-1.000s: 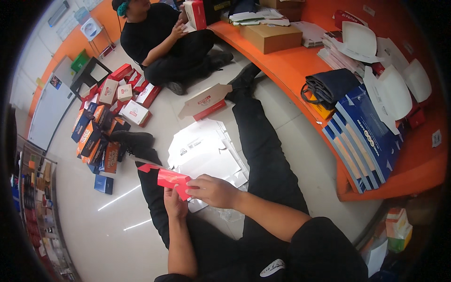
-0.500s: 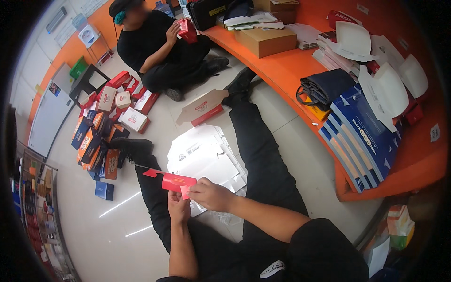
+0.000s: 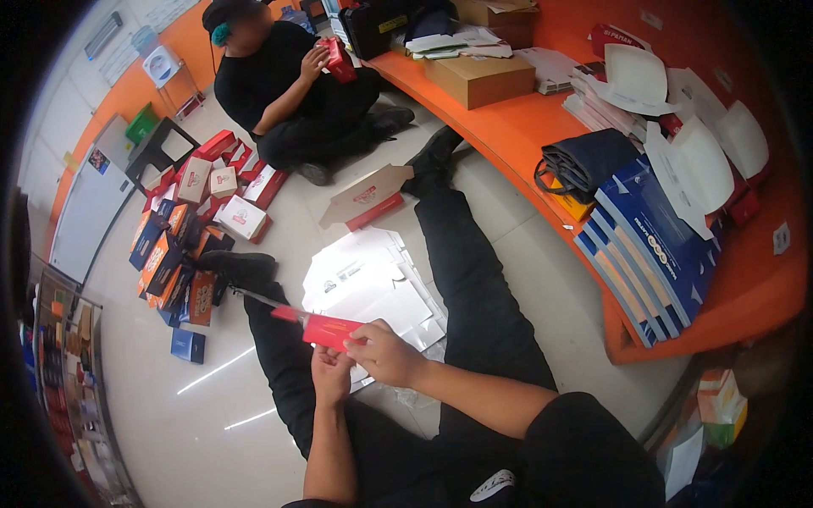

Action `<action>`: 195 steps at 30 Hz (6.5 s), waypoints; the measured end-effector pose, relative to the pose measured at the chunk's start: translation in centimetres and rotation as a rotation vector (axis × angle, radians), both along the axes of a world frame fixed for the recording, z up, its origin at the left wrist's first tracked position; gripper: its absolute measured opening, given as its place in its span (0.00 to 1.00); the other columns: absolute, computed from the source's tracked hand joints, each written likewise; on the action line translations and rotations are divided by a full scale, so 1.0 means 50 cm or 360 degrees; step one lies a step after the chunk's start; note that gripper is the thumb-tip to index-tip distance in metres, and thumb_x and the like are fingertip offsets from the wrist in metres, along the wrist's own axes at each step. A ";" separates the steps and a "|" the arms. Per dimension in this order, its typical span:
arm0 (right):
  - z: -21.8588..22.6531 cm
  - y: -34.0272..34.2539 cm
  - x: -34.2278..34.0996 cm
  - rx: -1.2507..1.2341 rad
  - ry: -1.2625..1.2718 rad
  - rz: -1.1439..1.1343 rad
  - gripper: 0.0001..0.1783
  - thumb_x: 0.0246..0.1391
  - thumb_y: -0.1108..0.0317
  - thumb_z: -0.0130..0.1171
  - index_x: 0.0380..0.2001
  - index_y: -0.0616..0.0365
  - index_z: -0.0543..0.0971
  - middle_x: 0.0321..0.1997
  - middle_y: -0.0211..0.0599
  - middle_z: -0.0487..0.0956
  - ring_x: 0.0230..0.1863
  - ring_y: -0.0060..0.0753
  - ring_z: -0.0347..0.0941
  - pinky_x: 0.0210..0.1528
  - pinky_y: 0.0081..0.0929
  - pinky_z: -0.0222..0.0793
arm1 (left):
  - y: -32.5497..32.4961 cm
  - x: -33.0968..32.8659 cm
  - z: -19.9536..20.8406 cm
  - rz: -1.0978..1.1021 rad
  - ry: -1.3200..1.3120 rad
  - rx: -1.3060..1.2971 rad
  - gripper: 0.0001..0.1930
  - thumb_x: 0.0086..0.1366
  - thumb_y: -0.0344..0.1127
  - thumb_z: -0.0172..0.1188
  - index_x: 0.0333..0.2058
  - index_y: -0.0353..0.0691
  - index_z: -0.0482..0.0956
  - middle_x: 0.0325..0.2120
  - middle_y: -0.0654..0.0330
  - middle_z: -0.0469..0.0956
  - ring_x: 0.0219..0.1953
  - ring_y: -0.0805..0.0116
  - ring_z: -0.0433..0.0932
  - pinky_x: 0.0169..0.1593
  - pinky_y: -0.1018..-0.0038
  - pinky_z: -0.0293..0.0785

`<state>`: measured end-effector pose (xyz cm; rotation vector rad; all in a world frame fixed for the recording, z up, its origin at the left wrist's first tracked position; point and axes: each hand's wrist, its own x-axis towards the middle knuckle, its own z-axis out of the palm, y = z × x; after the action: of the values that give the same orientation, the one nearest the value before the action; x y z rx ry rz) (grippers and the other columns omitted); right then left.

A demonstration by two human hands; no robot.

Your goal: The person folds flat cardboard blanks into food boxes by hand while sitting on the floor.

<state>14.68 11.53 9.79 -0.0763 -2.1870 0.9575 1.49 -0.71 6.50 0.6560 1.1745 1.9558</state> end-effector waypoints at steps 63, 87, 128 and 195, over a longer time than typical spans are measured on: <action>-0.015 0.134 0.018 0.0093 -0.0640 -0.0226 0.08 0.50 0.64 0.64 0.35 0.48 0.82 0.36 0.31 0.81 0.49 0.35 0.73 0.62 0.43 0.52 | 0.068 0.033 -0.093 -0.0029 0.0392 -0.0702 0.15 0.70 0.32 0.61 0.52 0.36 0.72 0.38 0.59 0.81 0.37 0.75 0.79 0.38 0.80 0.75; -0.020 0.175 0.035 0.0117 -0.0905 -0.0447 0.07 0.51 0.61 0.64 0.31 0.49 0.81 0.33 0.29 0.80 0.50 0.37 0.73 0.66 0.50 0.50 | 0.067 0.023 -0.040 0.0414 0.1508 -0.0615 0.23 0.61 0.28 0.67 0.54 0.32 0.73 0.46 0.52 0.80 0.52 0.58 0.79 0.54 0.67 0.74; -0.028 0.111 -0.022 -0.0101 -0.0927 -0.0045 0.02 0.52 0.70 0.62 0.30 0.51 0.82 0.29 0.34 0.77 0.42 0.38 0.71 0.59 0.39 0.51 | 0.047 0.022 -0.020 0.1003 0.1989 -0.1266 0.05 0.53 0.36 0.72 0.30 0.52 0.86 0.31 0.73 0.85 0.40 0.69 0.78 0.47 0.64 0.60; -0.010 0.251 0.040 -0.2028 0.0197 0.0156 0.16 0.72 0.59 0.48 0.52 0.59 0.75 0.52 0.36 0.77 0.53 0.29 0.74 0.55 0.30 0.70 | 0.046 0.017 -0.060 0.0024 0.0259 -0.0501 0.45 0.64 0.35 0.68 0.71 0.34 0.47 0.61 0.53 0.65 0.64 0.59 0.65 0.67 0.62 0.61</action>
<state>16.70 24.06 9.30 -0.4805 -1.1643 2.1752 2.32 1.59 3.49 0.6479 1.5512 1.7022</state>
